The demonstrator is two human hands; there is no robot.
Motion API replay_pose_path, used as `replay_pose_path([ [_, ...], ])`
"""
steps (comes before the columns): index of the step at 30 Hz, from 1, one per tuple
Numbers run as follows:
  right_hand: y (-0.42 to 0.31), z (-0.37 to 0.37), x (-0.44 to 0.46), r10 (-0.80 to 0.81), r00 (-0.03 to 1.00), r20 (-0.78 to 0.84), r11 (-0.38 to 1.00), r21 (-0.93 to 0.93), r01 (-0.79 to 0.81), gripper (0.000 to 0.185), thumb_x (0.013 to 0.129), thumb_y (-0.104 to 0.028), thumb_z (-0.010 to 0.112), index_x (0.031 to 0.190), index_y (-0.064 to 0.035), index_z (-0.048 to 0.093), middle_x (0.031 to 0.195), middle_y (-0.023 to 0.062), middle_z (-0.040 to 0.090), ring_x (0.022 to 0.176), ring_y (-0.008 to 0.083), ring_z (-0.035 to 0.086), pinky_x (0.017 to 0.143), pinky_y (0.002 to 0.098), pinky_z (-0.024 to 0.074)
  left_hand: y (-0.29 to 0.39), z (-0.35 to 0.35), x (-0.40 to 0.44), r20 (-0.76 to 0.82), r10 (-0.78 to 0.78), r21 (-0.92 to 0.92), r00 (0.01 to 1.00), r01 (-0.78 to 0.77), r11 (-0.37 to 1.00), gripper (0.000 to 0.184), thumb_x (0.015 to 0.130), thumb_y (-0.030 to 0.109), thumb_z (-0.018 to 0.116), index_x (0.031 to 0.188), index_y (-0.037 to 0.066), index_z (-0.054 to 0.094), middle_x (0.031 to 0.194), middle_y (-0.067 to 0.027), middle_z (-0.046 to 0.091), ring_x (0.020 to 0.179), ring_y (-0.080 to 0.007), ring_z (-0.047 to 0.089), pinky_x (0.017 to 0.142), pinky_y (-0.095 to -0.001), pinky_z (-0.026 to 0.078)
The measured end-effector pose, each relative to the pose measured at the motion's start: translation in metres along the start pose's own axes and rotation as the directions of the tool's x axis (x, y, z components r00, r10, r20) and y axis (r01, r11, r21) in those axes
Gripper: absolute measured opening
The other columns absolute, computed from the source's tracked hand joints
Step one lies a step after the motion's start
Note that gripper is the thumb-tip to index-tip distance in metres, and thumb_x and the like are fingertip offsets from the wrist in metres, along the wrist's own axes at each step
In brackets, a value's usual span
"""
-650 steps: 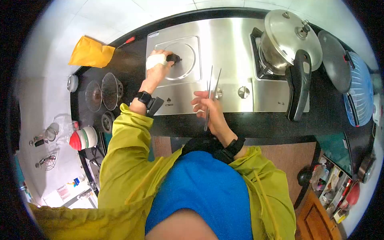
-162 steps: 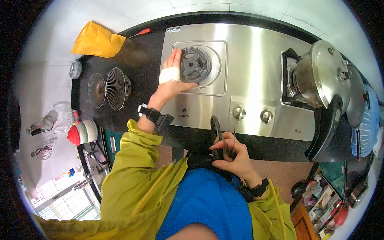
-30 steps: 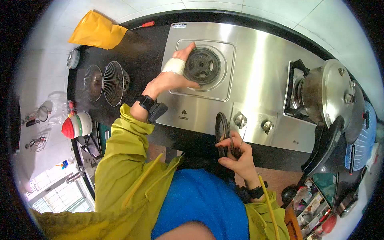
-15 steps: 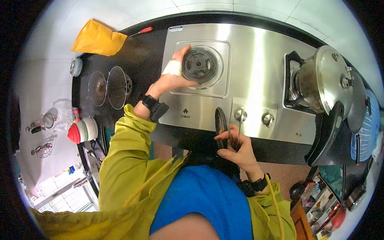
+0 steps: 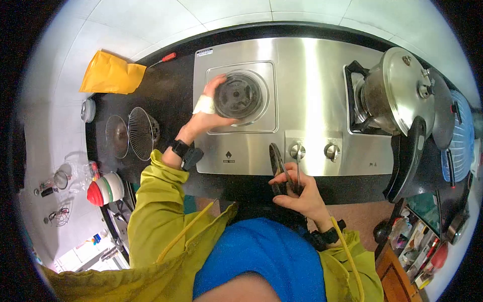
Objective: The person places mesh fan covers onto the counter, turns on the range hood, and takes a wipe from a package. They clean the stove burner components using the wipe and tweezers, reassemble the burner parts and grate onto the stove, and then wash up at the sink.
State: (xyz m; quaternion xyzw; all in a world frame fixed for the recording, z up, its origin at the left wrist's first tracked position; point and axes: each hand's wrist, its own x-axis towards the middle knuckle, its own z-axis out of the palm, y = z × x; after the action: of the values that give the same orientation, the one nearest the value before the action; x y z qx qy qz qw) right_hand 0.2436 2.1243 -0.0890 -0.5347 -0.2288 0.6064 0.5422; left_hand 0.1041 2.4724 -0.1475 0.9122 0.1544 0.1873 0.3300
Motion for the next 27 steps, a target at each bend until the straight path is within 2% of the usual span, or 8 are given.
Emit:
replay_pose_path([
  [8, -0.001, 0.007, 0.007, 0.008, 1.0, 0.028, 1.0, -0.016, -0.007, 0.039, 0.07, -0.015, 0.088, 0.105, -0.0076, 0.073, 0.119, -0.0025, 0.051, 0.064, -0.0004, 0.039, 0.059, 0.0177, 0.0312, 0.003, 0.01, -0.008, -0.114, -0.074, -0.093, 0.991, 0.063, 0.994, 0.11, 0.055, 0.028, 0.095, 0.144, 0.007, 0.034, 0.149, -0.0229, 0.037, 0.137, -0.0416, 0.038, 0.115, -0.0495, 0.033],
  [12, 0.004, 0.009, 0.007, -0.024, 0.999, 0.033, 0.998, -0.06, 0.026, 0.04, 0.07, -0.015, 0.088, 0.106, -0.0072, 0.072, 0.12, -0.0012, 0.052, 0.065, -0.0006, 0.039, 0.059, 0.0174, 0.0309, 0.007, 0.015, -0.011, -0.142, -0.102, -0.046, 0.985, 0.097, 0.994, 0.11, 0.054, 0.028, 0.095, 0.143, 0.007, 0.034, 0.148, -0.0231, 0.036, 0.136, -0.0421, 0.038, 0.115, -0.0493, 0.033],
  [14, 0.001, 0.01, 0.007, 0.023, 0.999, 0.035, 0.999, -0.028, -0.022, 0.04, 0.071, -0.015, 0.088, 0.106, -0.0066, 0.072, 0.12, -0.0002, 0.052, 0.065, -0.0006, 0.04, 0.058, 0.0169, 0.0303, 0.009, 0.019, -0.01, -0.158, -0.107, -0.019, 0.982, 0.105, 0.994, 0.11, 0.053, 0.028, 0.095, 0.143, 0.007, 0.034, 0.148, -0.0232, 0.036, 0.136, -0.0421, 0.038, 0.115, -0.0492, 0.033],
  [22, 0.005, 0.011, 0.01, -0.034, 0.998, 0.056, 0.998, -0.055, 0.037, 0.038, 0.072, -0.015, 0.086, 0.106, -0.0054, 0.072, 0.116, -0.0019, 0.051, 0.062, -0.0006, 0.038, 0.057, 0.0169, 0.0293, 0.013, 0.042, -0.014, -0.355, -0.053, 0.088, 0.933, 0.09, 0.992, 0.112, 0.053, 0.028, 0.095, 0.144, 0.006, 0.034, 0.144, -0.0237, 0.04, 0.132, -0.0419, 0.04, 0.112, -0.0511, 0.033],
  [26, 0.003, 0.011, 0.009, -0.015, 0.998, 0.054, 0.999, -0.045, 0.018, 0.038, 0.072, -0.014, 0.087, 0.106, -0.0065, 0.072, 0.117, -0.0021, 0.051, 0.062, -0.0002, 0.037, 0.057, 0.0172, 0.0299, 0.017, 0.041, -0.016, -0.344, -0.088, 0.072, 0.935, 0.12, 0.99, 0.114, 0.053, 0.027, 0.095, 0.146, 0.006, 0.032, 0.142, -0.0232, 0.041, 0.132, -0.0408, 0.04, 0.112, -0.0505, 0.033],
  [27, 0.002, 0.011, 0.009, -0.016, 0.999, 0.05, 0.999, -0.043, 0.019, 0.038, 0.072, -0.014, 0.087, 0.106, -0.0065, 0.072, 0.117, -0.0021, 0.051, 0.062, -0.0002, 0.037, 0.057, 0.0172, 0.0299, 0.017, 0.038, -0.015, -0.316, -0.148, -0.008, 0.937, 0.153, 0.988, 0.115, 0.053, 0.027, 0.095, 0.146, 0.006, 0.031, 0.143, -0.0228, 0.041, 0.132, -0.04, 0.04, 0.112, -0.05, 0.033],
])
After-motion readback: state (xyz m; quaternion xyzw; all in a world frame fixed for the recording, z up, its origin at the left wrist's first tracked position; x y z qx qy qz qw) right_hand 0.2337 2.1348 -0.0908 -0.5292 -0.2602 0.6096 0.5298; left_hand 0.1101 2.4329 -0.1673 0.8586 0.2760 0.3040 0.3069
